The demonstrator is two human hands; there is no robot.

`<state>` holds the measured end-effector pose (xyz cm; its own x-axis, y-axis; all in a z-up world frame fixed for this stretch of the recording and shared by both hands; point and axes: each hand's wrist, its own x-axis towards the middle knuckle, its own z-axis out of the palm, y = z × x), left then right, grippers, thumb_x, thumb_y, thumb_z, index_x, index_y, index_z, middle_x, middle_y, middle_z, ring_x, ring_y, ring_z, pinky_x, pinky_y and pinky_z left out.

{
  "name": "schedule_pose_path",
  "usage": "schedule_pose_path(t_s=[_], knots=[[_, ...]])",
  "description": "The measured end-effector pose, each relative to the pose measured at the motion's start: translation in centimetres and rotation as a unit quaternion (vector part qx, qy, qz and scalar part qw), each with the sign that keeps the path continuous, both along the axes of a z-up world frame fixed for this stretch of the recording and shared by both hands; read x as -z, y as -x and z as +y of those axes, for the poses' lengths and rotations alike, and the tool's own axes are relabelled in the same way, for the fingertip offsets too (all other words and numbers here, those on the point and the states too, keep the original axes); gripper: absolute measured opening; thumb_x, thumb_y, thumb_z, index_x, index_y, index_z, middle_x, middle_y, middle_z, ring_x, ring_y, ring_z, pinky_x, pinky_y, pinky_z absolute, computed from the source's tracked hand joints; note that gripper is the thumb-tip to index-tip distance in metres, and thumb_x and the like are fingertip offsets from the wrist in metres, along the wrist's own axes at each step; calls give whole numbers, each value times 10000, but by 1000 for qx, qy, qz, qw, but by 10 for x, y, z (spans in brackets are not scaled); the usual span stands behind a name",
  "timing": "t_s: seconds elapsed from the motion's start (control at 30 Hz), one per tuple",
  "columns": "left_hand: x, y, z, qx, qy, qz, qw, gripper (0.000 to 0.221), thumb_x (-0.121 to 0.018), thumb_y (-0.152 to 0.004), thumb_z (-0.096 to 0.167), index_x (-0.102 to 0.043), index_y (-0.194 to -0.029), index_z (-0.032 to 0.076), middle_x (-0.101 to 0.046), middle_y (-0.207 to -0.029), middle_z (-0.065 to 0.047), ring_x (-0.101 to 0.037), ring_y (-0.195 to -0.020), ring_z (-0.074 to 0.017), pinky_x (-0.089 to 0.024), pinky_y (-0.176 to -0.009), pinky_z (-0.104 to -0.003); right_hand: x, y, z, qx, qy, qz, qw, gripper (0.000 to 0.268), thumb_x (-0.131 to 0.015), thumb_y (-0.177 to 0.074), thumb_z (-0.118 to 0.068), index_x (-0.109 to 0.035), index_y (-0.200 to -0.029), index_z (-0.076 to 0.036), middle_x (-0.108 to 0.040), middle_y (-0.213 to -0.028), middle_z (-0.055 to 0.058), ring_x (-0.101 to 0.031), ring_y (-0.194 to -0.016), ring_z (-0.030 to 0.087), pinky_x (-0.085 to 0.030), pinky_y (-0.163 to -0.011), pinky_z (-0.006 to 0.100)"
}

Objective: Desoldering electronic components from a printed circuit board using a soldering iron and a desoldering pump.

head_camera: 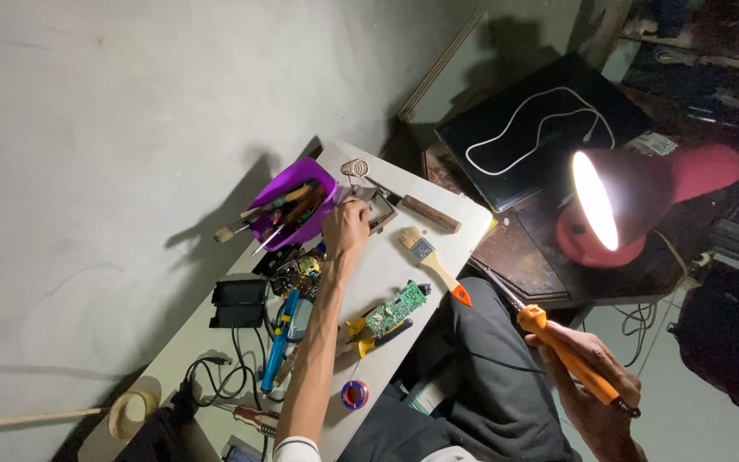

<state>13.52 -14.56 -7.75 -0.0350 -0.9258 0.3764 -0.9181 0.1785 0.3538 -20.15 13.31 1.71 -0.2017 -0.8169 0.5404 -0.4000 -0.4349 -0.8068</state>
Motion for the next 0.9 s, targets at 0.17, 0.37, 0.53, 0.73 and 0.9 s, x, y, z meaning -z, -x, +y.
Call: schedule_pose_path(t_s=[0.17, 0.37, 0.53, 0.73, 0.9], knots=[[-30, 0, 20, 7, -31, 45, 998, 209, -658, -939, -37, -749, -1108, 47, -792, -1024, -143, -780, -753, -209, -617, -577, -287, 6, 3, 1, -8, -9, -13, 1000, 274, -712, -884, -23, -684, -1149, 39, -757, -1039, 169, -785, -904, 215, -631, -851, 262], [-58, -5, 54, 18, -27, 141, 989, 102, -719, -956, 140, -700, -1004, 52, -784, -886, -93, -734, -644, -164, -565, -537, -271, 15, 6, 1, 20, -26, 4, 999, 254, -714, -908, -46, -690, -1157, 0, -762, -1046, 130, -760, -918, 179, -584, -880, 250], [-89, -9, 87, 45, -21, 158, 986, 370, -510, -1066, 363, -674, -1029, 34, -666, -536, -18, -727, -446, -168, -323, -272, -197, 24, 6, 1, 16, -41, -6, 999, 265, -718, -897, -51, -689, -1155, 3, -753, -1070, 159, -777, -929, 211, -615, -853, 261], [-127, -7, 115, 51, 33, 160, 985, 328, -550, -1058, 258, -559, -771, 99, -625, -661, -21, -557, -439, -86, -503, -477, -164, 22, 2, 1, 6, -42, -9, 999, 256, -697, -907, -40, -686, -1153, 30, -752, -1075, 174, -770, -937, 223, -601, -896, 281], [-122, -25, 124, 102, 56, 208, 971, 83, -562, -1047, 8, -495, -1068, 53, -612, -930, -93, -688, -651, -149, -600, -523, -228, 25, -3, 3, -12, -38, -25, 999, 223, -675, -933, -34, -680, -1140, 47, -731, -1071, 193, -792, -882, 254, -621, -818, 257]])
